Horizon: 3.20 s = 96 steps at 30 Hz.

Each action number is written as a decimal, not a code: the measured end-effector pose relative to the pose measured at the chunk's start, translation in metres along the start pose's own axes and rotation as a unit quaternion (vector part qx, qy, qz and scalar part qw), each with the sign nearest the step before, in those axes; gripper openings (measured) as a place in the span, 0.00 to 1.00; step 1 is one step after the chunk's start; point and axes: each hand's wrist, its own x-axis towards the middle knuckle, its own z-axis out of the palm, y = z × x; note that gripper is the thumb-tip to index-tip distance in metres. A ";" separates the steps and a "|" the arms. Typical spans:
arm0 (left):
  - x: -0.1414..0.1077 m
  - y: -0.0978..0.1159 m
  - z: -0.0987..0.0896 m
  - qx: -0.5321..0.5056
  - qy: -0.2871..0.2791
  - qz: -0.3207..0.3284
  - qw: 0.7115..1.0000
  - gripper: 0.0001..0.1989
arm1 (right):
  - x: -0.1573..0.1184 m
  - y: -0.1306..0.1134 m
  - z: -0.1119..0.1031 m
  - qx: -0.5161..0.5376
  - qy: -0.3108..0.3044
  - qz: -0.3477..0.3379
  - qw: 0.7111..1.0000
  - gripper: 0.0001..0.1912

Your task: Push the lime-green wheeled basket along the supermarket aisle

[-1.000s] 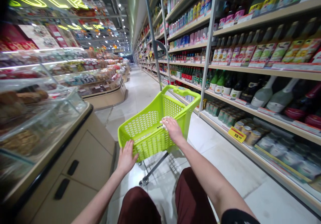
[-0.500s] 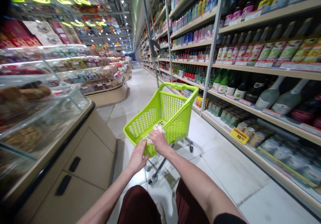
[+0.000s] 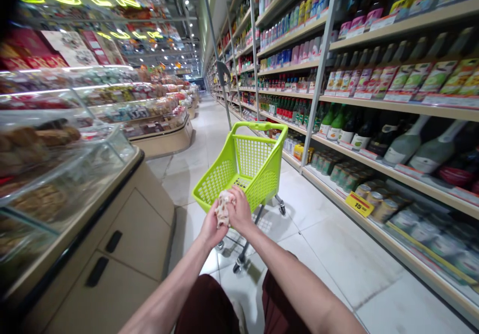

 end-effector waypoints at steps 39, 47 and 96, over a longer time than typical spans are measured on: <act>0.049 -0.007 -0.078 0.841 -0.063 0.345 0.413 0.19 | -0.028 0.073 0.001 -0.268 -0.174 -0.029 0.947 0.41; 0.051 0.029 -0.111 0.839 0.071 0.315 0.439 0.19 | -0.038 0.090 -0.012 -0.242 -0.109 -0.055 0.963 0.38; 0.034 -0.030 -0.069 0.798 -0.027 0.347 0.492 0.23 | -0.041 0.119 -0.010 -0.072 0.024 0.189 0.979 0.27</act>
